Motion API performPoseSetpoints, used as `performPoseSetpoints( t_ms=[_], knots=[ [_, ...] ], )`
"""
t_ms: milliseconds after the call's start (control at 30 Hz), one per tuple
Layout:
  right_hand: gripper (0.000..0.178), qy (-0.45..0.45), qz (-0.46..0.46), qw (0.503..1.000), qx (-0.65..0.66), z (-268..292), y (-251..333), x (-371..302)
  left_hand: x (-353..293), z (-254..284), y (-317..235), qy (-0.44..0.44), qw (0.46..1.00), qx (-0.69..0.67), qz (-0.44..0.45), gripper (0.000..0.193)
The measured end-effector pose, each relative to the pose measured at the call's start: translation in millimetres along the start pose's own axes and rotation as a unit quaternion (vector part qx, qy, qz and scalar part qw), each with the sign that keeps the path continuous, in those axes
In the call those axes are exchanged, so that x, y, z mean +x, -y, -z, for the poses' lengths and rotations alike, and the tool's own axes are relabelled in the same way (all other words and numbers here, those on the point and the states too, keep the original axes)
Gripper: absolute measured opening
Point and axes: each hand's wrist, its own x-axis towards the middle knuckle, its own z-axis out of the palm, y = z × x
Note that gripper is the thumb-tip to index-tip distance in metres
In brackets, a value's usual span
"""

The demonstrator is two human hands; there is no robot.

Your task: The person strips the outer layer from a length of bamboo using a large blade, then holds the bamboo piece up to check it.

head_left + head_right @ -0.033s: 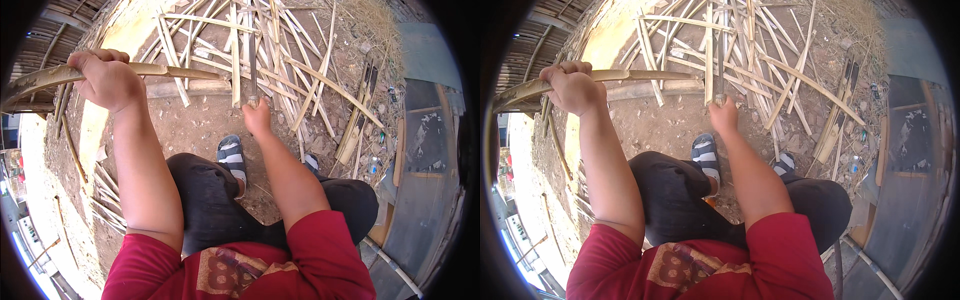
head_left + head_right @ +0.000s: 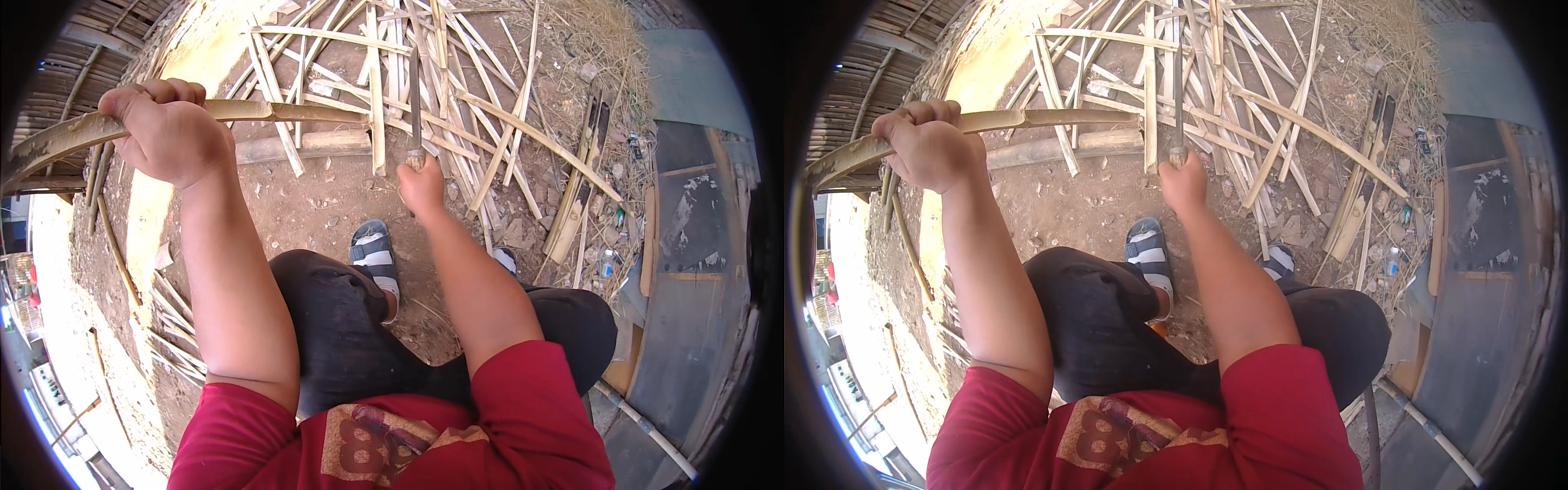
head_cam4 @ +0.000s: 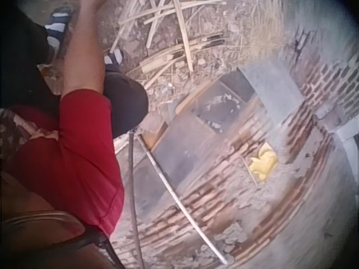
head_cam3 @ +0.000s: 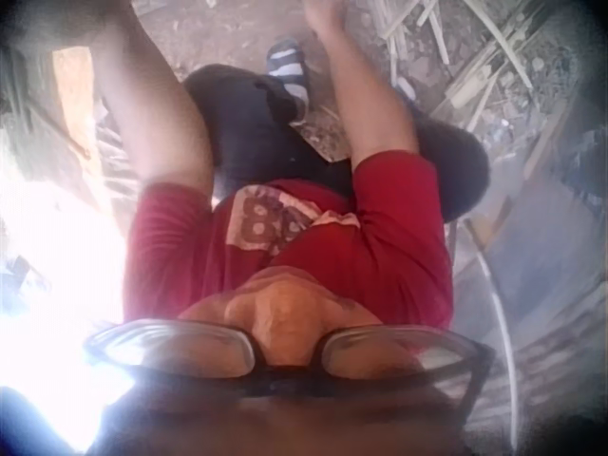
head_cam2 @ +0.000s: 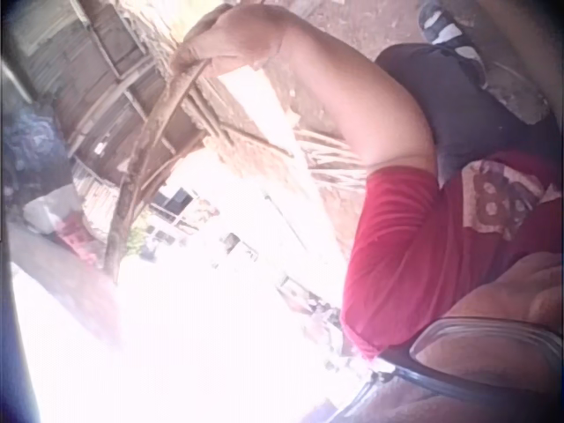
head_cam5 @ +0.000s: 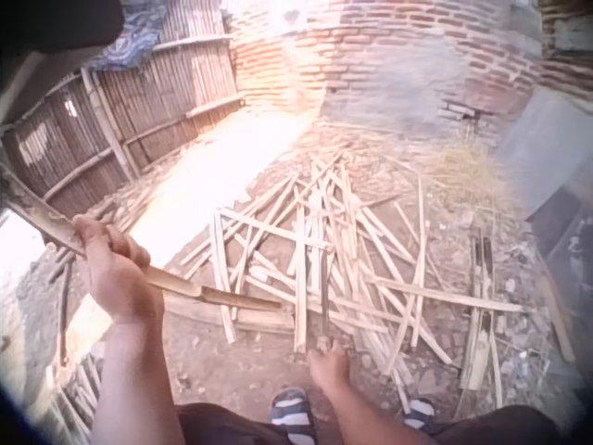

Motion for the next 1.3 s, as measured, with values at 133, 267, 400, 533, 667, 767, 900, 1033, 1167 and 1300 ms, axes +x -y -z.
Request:
performPoseSetpoints(
  t_ms=[133, 267, 400, 533, 667, 767, 900, 1033, 1167, 1300],
  knots=[
    [0.038, 0.015, -0.032, 0.999, -0.013, 52, 17, 28, -22, -25, 7, 0.044, 0.998, -0.044, 0.022, 0.041],
    [0.047, 0.018, -0.037, 0.999, -0.028, 132, 58, 46, -31, -40, 4, 0.041, 0.99, -0.097, 0.092, 0.042],
    [0.075, 0.065, -0.037, 0.992, -0.102, 219, 143, 22, -13, -29, 14, -0.023, 0.968, -0.162, 0.189, 0.043],
    [0.055, 0.001, 0.023, 1.0, -0.007, 287, 168, -17, 5, -16, 20, -0.061, 0.939, -0.235, 0.242, 0.036],
    [0.048, -0.047, 0.064, 0.996, 0.05, 323, 181, -56, 10, -8, 14, -0.103, 0.911, -0.292, 0.271, 0.035],
    [0.044, -0.109, 0.123, 0.986, -0.037, 343, 172, -61, 5, -14, 7, -0.124, 0.893, -0.319, 0.292, 0.036],
    [0.044, -0.153, 0.314, 0.909, -0.228, 350, 163, -64, -7, -33, -11, -0.111, 0.89, -0.323, 0.303, 0.038],
    [0.039, -0.028, 0.307, 0.899, -0.31, 335, 177, -85, -19, -42, -12, -0.075, 0.878, -0.35, 0.318, 0.041],
    [0.04, -0.006, 0.332, 0.877, -0.348, 332, 171, -89, -26, -50, -9, -0.044, 0.862, -0.374, 0.339, 0.044],
    [0.039, 0.002, 0.316, 0.884, -0.344, 338, 174, -89, -25, -46, -1, -0.019, 0.865, -0.366, 0.343, 0.045]
  ],
)
